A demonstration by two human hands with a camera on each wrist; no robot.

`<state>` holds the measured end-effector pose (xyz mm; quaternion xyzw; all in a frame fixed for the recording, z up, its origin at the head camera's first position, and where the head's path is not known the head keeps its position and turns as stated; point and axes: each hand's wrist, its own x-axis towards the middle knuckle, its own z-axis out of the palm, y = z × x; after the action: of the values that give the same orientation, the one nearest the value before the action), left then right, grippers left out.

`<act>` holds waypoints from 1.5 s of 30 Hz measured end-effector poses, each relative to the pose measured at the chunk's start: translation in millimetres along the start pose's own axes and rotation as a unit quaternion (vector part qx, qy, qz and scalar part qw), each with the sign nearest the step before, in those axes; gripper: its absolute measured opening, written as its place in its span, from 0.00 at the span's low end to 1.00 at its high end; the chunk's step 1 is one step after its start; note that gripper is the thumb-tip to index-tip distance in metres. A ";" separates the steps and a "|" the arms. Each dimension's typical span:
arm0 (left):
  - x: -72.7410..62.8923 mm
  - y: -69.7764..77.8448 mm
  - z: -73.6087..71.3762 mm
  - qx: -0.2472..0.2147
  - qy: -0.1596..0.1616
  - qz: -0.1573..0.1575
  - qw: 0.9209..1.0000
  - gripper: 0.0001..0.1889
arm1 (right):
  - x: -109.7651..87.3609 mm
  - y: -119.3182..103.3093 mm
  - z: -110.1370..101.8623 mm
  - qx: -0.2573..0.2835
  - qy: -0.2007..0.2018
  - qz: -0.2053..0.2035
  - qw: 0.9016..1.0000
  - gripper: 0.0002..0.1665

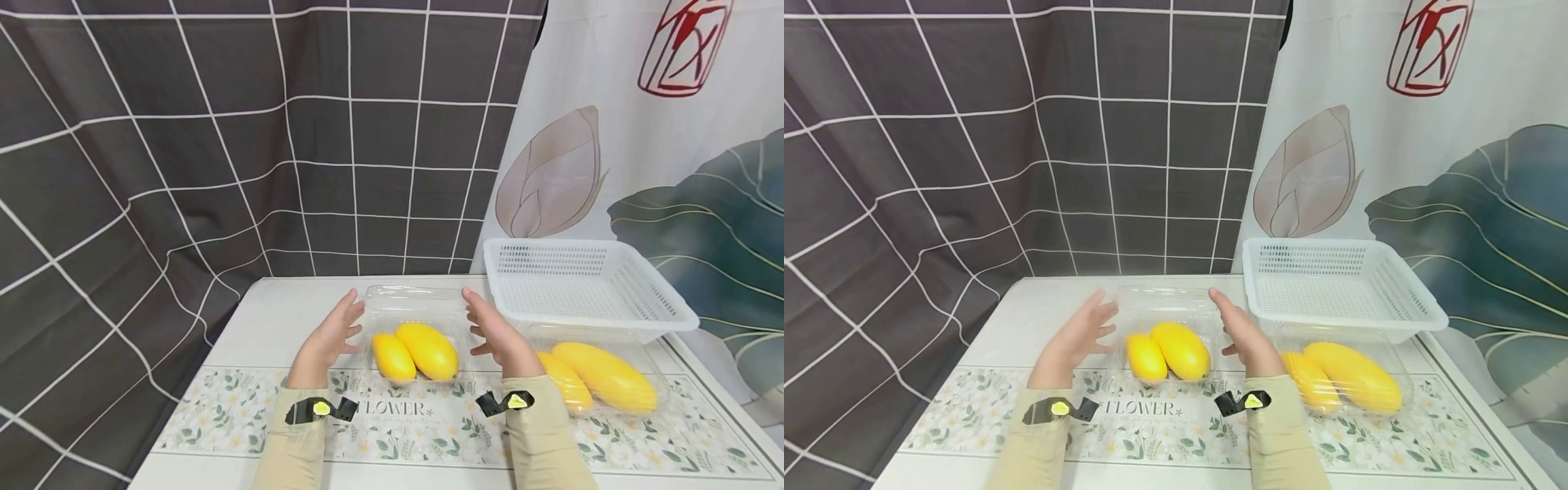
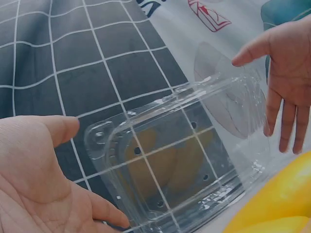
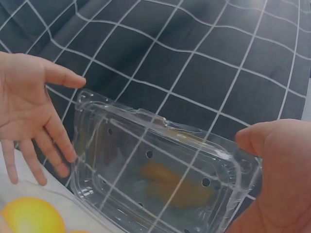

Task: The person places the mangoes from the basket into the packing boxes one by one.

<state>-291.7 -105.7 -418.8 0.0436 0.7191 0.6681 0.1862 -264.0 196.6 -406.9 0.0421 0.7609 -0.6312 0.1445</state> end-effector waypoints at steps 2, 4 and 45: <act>0.0 -0.4 0.9 0.004 0.006 -0.001 1.000 0.52 | 0.3 0.1 0.5 -0.007 -0.008 -0.002 1.000 0.58; 0.8 -2.0 1.3 0.000 0.007 -0.003 1.000 0.52 | 1.5 0.9 1.2 -0.014 -0.012 -0.003 1.000 0.56; 38.3 -51.2 3.7 0.031 0.068 0.102 0.992 0.35 | 49.0 45.7 28.7 0.034 0.069 -0.096 0.992 0.41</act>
<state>-316.5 -95.6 -477.0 0.0764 0.7421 0.6627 0.0660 -294.8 172.0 -468.2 0.0167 0.7478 -0.6631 0.0290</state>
